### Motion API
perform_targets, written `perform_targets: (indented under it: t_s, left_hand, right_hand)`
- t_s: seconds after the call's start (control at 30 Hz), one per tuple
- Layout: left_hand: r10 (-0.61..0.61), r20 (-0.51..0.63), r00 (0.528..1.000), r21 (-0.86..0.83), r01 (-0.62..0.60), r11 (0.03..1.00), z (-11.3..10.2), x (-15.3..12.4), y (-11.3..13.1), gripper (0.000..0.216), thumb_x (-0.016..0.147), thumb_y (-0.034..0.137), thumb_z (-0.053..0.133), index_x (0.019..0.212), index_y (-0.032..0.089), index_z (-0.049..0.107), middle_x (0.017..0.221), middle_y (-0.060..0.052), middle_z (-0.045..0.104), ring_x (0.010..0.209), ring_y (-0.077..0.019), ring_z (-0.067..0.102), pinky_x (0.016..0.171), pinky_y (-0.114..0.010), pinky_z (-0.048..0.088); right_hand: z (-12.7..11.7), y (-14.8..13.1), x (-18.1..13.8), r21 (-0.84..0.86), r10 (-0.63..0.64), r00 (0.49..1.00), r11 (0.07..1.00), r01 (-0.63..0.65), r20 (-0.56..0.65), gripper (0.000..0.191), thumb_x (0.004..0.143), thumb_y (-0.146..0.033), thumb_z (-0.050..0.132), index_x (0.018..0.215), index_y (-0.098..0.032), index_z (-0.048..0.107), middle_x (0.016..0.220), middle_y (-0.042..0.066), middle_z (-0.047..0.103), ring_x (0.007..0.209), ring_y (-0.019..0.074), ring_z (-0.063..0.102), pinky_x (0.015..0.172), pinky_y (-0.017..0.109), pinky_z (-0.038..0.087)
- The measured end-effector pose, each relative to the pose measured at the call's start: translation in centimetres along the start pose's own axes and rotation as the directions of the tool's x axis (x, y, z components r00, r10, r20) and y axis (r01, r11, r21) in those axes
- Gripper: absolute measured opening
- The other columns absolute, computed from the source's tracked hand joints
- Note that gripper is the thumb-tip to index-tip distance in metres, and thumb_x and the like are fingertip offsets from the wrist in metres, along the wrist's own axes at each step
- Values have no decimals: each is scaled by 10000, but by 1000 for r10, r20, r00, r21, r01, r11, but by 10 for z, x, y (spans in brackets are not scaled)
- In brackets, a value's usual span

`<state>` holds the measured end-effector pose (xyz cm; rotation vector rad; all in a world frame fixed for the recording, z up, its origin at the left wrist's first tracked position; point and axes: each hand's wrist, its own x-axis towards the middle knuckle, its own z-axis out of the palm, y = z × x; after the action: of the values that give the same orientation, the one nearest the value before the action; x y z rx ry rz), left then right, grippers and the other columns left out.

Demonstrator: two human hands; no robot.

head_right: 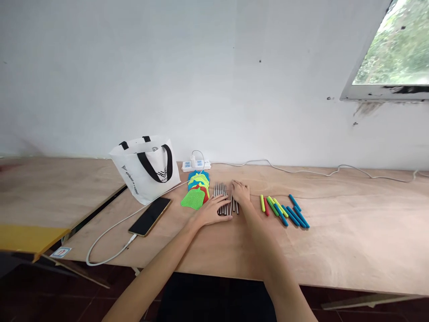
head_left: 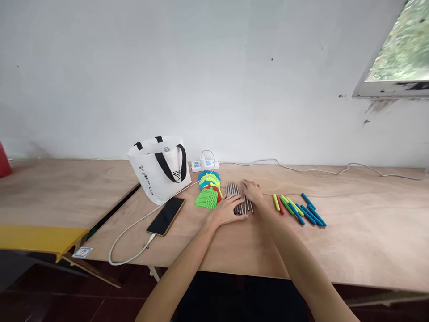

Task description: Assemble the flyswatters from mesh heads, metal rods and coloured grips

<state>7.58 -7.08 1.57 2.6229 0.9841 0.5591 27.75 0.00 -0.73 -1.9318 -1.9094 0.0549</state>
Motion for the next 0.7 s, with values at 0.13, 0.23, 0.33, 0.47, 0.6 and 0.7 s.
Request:
perform_targets:
  t_s: [0.13,0.23,0.33,0.47,0.6,0.7]
  left_hand:
    - [-17,2,1000,15,17,1000,-1,0,3,747,848,751,589,1438,292,564,1585,-65,445,1487,-296,356,1250,-505,218]
    - [2,32,999,24,-3,1000,-2,0,4,669,889,719,563,1453,359,539,1601,-39,421,1504,-294,325,1237,-532,228]
    - [11,26,1000,35,-12,999,-1,1,4,543,942,680,510,1403,402,583,1598,-11,424,1504,-286,324,1227,-520,252]
    - [-10,-6,1000,46,11,999,2,4,3,617,912,712,532,1391,329,599,1574,-60,454,1476,-300,367,1230,-516,247]
    - [6,4,1000,9,-6,1000,1,5,2,636,841,749,601,1309,319,630,1547,-46,489,1472,-297,371,1239,-536,212]
    - [2,0,1000,-12,-2,1000,0,4,3,570,835,720,639,1242,322,664,1531,-32,507,1454,-290,401,1238,-521,218]
  right_hand:
    - [-5,19,-5,-22,25,1000,999,-24,1,446,1030,-279,332,1406,-235,568,1466,108,580,1346,239,517,1127,412,310]
    - [-4,22,-9,-23,4,1000,1000,-4,3,456,1037,-295,332,1432,-215,544,1479,107,569,1357,224,510,1139,381,303]
    - [-1,18,-12,-24,-1,1000,1000,1,-3,455,1043,-273,304,1406,-206,570,1461,118,583,1334,232,533,1140,391,305]
    - [1,11,-17,-29,-6,1000,1000,5,-12,431,1041,-271,313,1357,-225,602,1479,120,564,1361,242,508,1150,424,292]
    - [0,6,-16,-29,-21,1000,999,20,-10,434,1052,-299,288,1357,-233,590,1506,109,538,1378,234,484,1149,442,290]
    - [-1,1,-11,-19,-22,1000,1000,22,-4,465,1053,-308,266,1438,-236,516,1549,108,489,1394,244,458,1148,485,285]
